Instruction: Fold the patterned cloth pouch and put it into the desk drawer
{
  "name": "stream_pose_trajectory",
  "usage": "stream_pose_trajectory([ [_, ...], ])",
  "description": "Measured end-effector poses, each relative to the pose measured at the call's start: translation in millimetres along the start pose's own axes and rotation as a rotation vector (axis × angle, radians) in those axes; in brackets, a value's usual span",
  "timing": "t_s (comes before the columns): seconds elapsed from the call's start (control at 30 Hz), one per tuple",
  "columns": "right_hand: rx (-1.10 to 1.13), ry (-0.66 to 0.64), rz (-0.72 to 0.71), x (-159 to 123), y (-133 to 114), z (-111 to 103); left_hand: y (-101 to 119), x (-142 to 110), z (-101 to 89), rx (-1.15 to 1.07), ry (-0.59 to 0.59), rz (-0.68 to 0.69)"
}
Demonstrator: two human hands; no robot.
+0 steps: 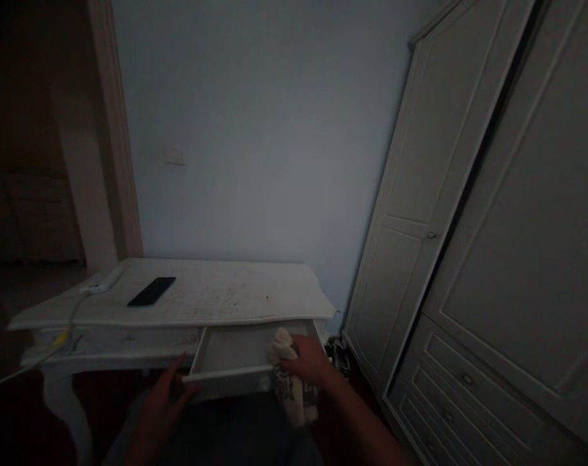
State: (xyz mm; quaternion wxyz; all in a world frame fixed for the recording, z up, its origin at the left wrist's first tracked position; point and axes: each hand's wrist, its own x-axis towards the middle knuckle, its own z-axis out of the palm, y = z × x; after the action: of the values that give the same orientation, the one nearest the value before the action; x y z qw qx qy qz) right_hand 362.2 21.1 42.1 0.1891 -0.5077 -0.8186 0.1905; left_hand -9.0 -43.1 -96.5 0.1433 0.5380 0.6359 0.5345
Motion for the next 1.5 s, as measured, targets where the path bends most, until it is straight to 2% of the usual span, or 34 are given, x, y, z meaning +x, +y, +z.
stream_pose_trajectory([
  [0.1,-0.012,0.035,0.049,-9,16,-12,1,0,1.0,-0.01,0.03,0.017],
  [0.2,-0.079,0.044,0.069,-7,11,-8,3,1,0.3,-0.015,0.033,0.018],
  [0.43,-0.091,0.032,0.005,17,-38,35,6,4,-4.3,-0.004,0.009,0.015],
  [0.6,-0.033,0.005,-0.08,34,-69,59,16,5,-12.2,0.025,-0.075,0.123],
  [0.83,0.106,-0.024,-0.073,40,-71,54,25,7,-12.9,0.038,-0.112,0.156],
  [0.97,0.12,-0.045,-0.052,38,-71,52,21,5,-12.3,0.02,-0.13,0.145],
  [1.2,0.262,-0.048,-0.094,23,-72,47,10,-11,-11.7,0.028,-0.13,0.144],
  [1.4,0.249,-0.054,-0.083,13,-78,55,10,-19,-18.5,0.043,-0.109,0.139],
  [1.5,0.211,-0.069,-0.098,5,-67,52,11,-20,-21.9,0.04,-0.109,0.147],
])
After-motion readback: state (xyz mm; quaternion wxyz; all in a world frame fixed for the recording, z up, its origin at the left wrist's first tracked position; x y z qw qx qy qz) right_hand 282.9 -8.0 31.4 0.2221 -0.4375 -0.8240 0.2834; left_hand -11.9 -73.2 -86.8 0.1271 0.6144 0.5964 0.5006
